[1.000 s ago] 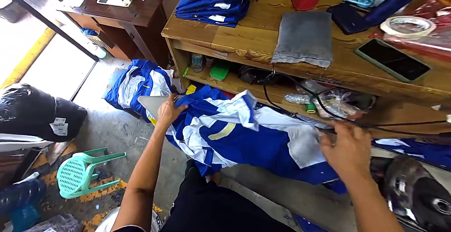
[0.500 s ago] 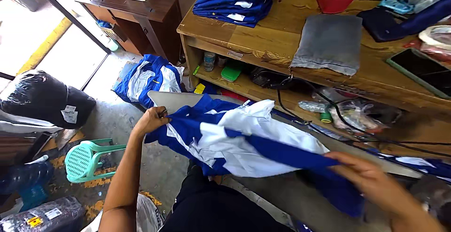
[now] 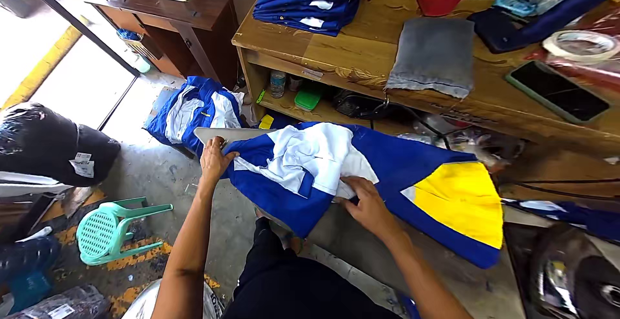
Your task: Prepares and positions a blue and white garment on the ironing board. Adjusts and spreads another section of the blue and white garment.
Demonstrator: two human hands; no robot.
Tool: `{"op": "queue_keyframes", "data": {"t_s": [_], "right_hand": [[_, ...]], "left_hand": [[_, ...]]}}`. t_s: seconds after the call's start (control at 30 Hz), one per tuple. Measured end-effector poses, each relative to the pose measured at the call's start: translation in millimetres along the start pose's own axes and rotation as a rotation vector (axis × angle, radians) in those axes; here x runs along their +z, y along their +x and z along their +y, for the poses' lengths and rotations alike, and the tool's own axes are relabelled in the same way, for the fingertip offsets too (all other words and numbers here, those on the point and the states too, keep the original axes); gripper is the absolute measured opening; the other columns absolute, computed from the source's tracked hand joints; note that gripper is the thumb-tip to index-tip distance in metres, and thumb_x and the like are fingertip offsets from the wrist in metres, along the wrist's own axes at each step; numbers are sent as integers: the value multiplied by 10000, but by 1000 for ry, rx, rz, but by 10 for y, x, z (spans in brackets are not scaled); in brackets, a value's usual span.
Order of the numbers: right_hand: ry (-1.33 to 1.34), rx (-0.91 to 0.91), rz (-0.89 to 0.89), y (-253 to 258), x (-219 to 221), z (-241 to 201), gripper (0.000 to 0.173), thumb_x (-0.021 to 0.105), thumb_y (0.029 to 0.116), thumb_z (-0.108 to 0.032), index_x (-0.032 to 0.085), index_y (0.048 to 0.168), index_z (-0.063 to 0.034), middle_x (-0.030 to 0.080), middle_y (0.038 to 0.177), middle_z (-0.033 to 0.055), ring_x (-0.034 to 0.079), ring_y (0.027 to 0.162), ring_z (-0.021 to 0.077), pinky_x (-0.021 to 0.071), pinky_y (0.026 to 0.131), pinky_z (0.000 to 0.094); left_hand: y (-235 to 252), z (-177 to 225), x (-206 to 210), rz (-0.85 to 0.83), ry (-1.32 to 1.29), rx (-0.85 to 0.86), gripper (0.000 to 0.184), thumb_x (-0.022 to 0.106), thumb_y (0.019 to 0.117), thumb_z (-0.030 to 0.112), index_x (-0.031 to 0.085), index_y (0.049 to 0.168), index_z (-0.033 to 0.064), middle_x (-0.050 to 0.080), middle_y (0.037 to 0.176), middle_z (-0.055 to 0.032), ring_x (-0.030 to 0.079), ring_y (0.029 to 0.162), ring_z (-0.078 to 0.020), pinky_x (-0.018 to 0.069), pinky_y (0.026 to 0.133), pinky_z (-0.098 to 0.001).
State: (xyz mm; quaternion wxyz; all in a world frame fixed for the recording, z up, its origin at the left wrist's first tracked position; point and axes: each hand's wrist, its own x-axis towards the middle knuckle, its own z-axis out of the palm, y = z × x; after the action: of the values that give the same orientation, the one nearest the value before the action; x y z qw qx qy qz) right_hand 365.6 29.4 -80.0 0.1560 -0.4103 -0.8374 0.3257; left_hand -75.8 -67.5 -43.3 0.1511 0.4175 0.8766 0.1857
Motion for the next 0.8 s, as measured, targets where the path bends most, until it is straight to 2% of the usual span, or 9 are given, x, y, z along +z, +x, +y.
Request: {"op": "queue_keyframes", "data": {"t_s": [0.13,0.3,0.37,0.43,0.57,0.63,0.7,0.77,0.8], "right_hand": [[-23,-33,302,-180,76,19,445,734,874,-395,696,1075,0,667,1138,239,600,1134,425,462,1014,549],[-137,-68,105,-151,172,103,497,687,879,-247,648,1350,-93,594,1395,225,529,1314,469,421,1060,659],[-152,-52,118,-134,202,157,329,583,905,-72,717,1205,-53,674,1223,235,597,1199,471,448,1010,645],[-156,-71,110,-216,117,204,276,522,897,-8,757,1037,-41,717,1053,216,650,1068,455,477,932,634],[6,-51,-11,-676,-669,255,273,558,830,-19,761,1010,17,715,1014,221,672,1012,409,513,899,619],[253,14,-19,-908,-1196,318,242,632,883,-183,745,1038,-36,737,1020,66,689,954,132,573,875,345],[534,86,-65,-944,-1548,319,201,693,932,-359,757,1078,-236,746,1004,-135,677,891,-48,579,805,173],[428,135,-6,-788,-1577,320,200,626,934,-227,713,1102,-160,721,1003,-89,670,895,-15,580,807,207],[250,177,19,-673,-1501,354,242,587,933,-120,690,1144,-61,706,1058,32,669,953,95,573,855,316]], "left_hand": [[-458,386,122,146,-160,271,526,770,884,407,679,1175,-22,710,992,-187,687,891,-324,566,835,-534],[-858,684,587,-79,-100,672,556,810,843,425,687,1233,48,730,1117,-140,711,1022,-297,597,850,-482],[-843,572,728,-79,-47,715,316,729,898,240,719,1157,59,736,1059,-137,715,1005,-323,598,818,-486],[-835,427,773,-66,-88,679,151,652,923,121,752,1023,67,742,978,-122,724,946,-305,598,797,-476],[-808,312,360,-206,-573,302,224,560,946,35,702,1087,-65,728,944,-139,694,834,-177,583,805,-385],[-732,282,111,-189,-813,134,196,536,948,54,660,1051,-59,679,844,-55,634,727,-89,553,690,-299],[-605,280,-13,-185,-899,33,121,555,953,97,645,954,15,604,703,42,544,589,-31,480,563,-241],[-445,314,36,-172,-833,-4,111,580,956,110,643,910,32,565,654,50,514,550,-32,457,536,-237],[-365,326,110,-146,-748,-24,120,594,955,114,657,921,17,576,672,21,532,570,-54,473,559,-262]]}}
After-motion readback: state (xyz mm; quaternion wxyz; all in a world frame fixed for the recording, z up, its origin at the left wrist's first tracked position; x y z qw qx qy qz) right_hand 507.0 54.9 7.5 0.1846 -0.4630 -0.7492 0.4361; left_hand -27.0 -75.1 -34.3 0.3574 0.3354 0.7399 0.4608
